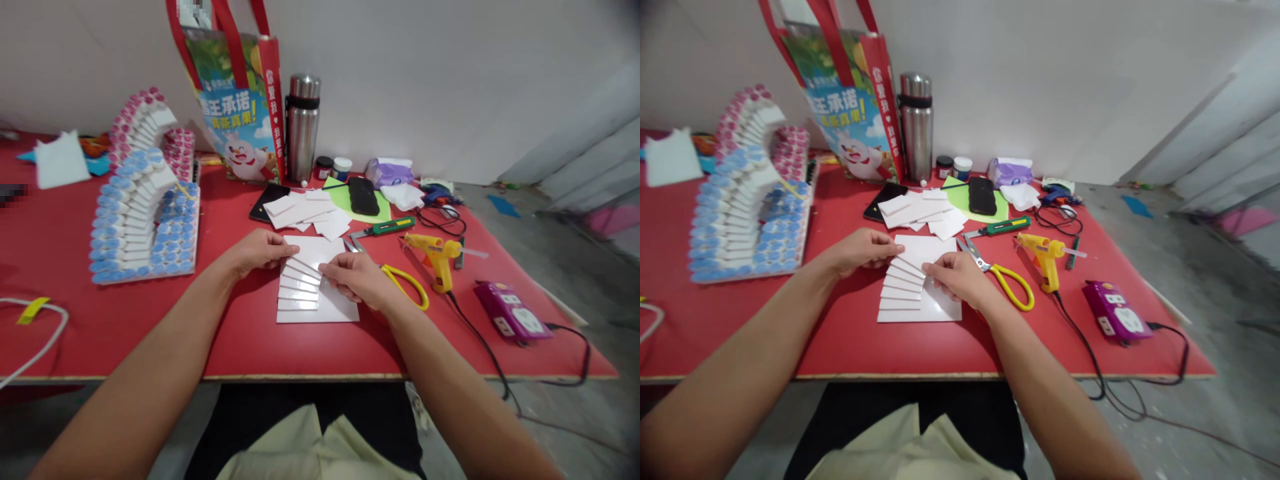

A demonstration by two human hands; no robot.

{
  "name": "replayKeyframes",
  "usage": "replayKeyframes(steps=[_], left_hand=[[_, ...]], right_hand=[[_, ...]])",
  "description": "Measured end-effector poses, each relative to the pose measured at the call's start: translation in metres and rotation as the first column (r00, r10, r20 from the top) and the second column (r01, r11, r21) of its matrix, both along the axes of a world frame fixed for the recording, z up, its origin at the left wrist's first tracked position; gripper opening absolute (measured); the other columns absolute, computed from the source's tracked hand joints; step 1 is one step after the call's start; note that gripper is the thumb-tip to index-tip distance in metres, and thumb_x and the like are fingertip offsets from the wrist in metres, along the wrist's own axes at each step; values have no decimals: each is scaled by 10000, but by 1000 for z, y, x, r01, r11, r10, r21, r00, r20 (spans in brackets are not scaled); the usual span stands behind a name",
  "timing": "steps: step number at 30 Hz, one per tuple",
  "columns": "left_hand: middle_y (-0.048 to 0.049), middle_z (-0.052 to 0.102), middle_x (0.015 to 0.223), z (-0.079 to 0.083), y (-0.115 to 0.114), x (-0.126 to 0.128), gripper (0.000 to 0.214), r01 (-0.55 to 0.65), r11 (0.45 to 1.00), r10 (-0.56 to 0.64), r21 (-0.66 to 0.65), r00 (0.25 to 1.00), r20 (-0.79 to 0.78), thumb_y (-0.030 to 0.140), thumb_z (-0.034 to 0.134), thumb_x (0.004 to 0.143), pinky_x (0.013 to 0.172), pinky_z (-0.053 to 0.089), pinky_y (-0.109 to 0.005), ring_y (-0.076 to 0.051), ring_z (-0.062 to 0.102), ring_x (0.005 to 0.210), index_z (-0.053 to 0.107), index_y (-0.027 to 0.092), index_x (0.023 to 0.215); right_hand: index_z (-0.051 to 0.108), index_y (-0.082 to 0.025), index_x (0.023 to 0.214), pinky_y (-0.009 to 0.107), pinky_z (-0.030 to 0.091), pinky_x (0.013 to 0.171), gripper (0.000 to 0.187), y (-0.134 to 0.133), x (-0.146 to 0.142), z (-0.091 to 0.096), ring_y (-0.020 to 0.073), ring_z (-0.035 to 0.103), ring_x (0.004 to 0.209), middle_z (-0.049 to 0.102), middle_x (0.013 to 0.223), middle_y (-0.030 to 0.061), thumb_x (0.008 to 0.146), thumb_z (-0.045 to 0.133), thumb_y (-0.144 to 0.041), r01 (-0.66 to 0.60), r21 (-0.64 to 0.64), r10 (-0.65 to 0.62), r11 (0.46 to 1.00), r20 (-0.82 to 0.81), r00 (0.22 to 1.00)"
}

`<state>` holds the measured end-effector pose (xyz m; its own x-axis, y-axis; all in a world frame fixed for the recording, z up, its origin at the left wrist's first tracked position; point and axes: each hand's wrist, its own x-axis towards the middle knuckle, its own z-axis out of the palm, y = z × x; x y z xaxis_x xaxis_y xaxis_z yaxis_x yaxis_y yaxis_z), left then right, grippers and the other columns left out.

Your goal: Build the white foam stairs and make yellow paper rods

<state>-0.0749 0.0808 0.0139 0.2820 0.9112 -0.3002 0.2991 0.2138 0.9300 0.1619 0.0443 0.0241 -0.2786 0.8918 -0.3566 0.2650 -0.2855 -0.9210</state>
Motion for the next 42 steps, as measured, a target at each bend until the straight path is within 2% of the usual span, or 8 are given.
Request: replayKeyframes(steps=[8, 13, 16, 23, 31, 38, 42], left_hand=[[26, 533, 510, 4, -1, 2, 377, 5, 1000, -5, 2, 1000, -15, 455, 801, 757, 441, 251, -207, -55, 399, 444, 615, 155, 626], [40, 488, 498, 7, -3, 5, 450, -38, 999, 38, -39, 999, -7, 550, 776, 768, 424, 229, -208, -51, 374, 427, 605, 157, 634], [35, 491, 506, 5, -2, 5, 470, -31, 999, 31, -9, 999, -31, 577, 741, 799, 419, 232, -212, -56, 381, 426, 602, 159, 634], [22, 543, 531, 4, 0, 0, 391, 33, 999, -33, -8, 999, -17, 494, 796, 759, 433, 257, -210, -57, 408, 444, 628, 155, 661], [26, 544, 515, 4, -1, 0, 371, 23, 1000, -24, -8, 1000, -7, 442, 852, 685, 438, 259, -208, -54, 404, 446, 616, 160, 637], [29, 538, 503, 5, -2, 1, 344, 15, 1000, -15, -8, 1000, -17, 414, 812, 739, 429, 257, -205, -53, 400, 434, 608, 161, 627], [27, 540, 503, 5, -2, 1, 330, 11, 1000, -12, -11, 1000, -20, 397, 795, 767, 426, 256, -205, -54, 399, 430, 607, 164, 629]], right_hand=[[549, -179, 671, 179, 210, 294, 336, 0, -1, 1, 36, 336, 328, 522, 489, -53, 861, 754, -365, 1, -4, -1, 1000, -1, 1000], [537, -184, 667, 175, 208, 293, 374, 0, -3, 1, 35, 334, 327, 501, 482, -60, 921, 691, -409, 9, -10, -9, 1000, 12, 1000], [532, -187, 656, 180, 221, 290, 388, 0, -5, 0, 38, 340, 321, 509, 481, -54, 931, 675, -421, 14, 24, -16, 1000, 62, 998], [529, -197, 629, 192, 238, 290, 376, -1, -7, 4, 45, 327, 304, 479, 424, -70, 873, 740, -389, 4, 71, -16, 997, 163, 987], [539, -195, 663, 191, 248, 290, 343, -1, -5, 1, 49, 354, 329, 533, 477, -56, 866, 744, -380, 0, 67, -7, 998, 110, 994], [518, -197, 624, 193, 233, 295, 375, -1, -5, 1, 50, 334, 313, 470, 411, -69, 865, 749, -366, -3, 58, -2, 998, 78, 997], [512, -198, 627, 194, 230, 293, 384, -1, -5, 0, 47, 336, 317, 489, 429, -67, 829, 789, -372, 3, 50, -6, 999, 55, 998]])
